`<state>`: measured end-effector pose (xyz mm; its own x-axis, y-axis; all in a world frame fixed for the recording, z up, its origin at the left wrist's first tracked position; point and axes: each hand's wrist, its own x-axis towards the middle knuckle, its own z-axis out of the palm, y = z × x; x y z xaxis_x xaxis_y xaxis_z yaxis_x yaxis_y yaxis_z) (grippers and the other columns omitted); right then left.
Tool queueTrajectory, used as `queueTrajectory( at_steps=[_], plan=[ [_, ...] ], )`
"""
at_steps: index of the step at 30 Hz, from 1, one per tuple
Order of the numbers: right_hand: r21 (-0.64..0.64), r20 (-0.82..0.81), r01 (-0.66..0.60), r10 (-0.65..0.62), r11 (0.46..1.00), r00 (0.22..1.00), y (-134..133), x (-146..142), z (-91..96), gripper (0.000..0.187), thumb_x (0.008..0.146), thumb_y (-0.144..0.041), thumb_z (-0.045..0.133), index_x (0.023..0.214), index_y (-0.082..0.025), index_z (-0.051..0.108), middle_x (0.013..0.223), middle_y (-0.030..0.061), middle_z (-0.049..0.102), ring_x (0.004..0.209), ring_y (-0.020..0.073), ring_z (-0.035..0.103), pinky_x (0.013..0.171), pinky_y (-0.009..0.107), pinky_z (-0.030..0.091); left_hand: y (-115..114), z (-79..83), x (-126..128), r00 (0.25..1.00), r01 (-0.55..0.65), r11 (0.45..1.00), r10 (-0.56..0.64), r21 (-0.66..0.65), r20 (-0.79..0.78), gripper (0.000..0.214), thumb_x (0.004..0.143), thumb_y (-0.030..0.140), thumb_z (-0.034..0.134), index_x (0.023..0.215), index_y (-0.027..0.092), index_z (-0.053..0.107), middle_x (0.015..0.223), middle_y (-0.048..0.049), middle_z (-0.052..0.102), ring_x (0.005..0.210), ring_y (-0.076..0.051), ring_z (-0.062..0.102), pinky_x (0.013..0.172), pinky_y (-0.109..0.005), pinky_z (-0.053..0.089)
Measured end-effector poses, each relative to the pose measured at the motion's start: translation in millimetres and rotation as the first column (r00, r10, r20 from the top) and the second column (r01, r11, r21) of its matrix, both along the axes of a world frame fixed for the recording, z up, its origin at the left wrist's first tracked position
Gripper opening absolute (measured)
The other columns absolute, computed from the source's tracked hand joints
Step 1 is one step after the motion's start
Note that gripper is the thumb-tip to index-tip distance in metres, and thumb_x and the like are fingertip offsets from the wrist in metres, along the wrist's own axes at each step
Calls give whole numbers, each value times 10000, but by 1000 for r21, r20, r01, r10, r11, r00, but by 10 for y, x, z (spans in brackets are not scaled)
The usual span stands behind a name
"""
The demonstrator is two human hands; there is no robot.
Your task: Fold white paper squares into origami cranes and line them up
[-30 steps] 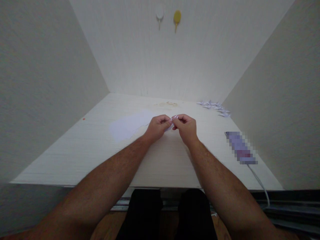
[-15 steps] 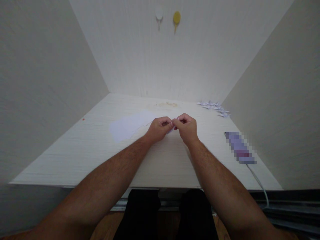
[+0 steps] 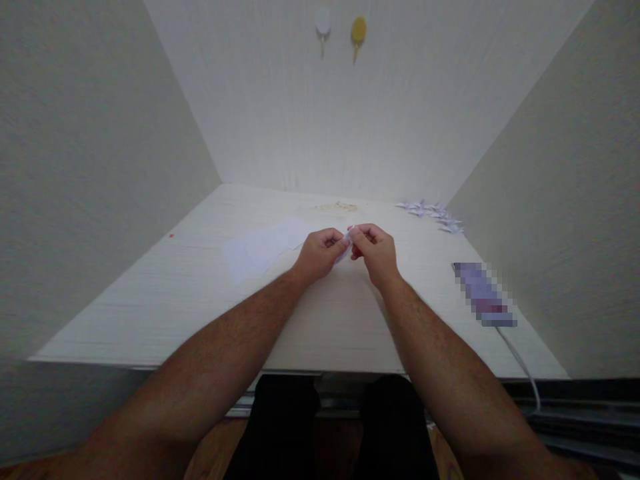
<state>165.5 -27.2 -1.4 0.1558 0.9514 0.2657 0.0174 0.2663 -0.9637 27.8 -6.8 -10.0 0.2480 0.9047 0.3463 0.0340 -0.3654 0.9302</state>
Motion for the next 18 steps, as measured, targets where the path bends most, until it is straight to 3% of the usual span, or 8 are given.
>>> queueTrajectory(
  at_steps=[4, 10, 18],
  plan=[
    [-27, 7, 7, -7, 1000, 1000, 13, -22, -34, 293, 629, -400, 766, 743, -188, 597, 578, -50, 582, 466, 87, 495, 435, 225, 440, 21, -4, 13, 994, -94, 995, 96, -27, 52, 240, 719, 358, 704, 654, 147, 609, 555, 27, 554, 521, -84, 454, 512, -219, 346],
    [-4, 96, 78, -77, 997, 992, 29, 11, -38, 183, 688, -331, 697, 740, -169, 629, 570, -31, 602, 475, 97, 518, 456, 235, 451, 20, 14, 8, 995, -31, 996, 39, -87, 95, 177, 693, 305, 698, 669, 138, 643, 601, 5, 612, 559, -99, 518, 564, -235, 408],
    [45, 222, 52, -60, 998, 973, 58, 47, -81, 162, 736, -333, 654, 776, -180, 619, 606, -25, 612, 499, 103, 537, 473, 236, 442, 32, 26, -4, 996, -85, 992, 84, -90, -21, 161, 694, 282, 666, 613, 150, 620, 517, 25, 555, 493, -88, 478, 498, -219, 368]
  ],
)
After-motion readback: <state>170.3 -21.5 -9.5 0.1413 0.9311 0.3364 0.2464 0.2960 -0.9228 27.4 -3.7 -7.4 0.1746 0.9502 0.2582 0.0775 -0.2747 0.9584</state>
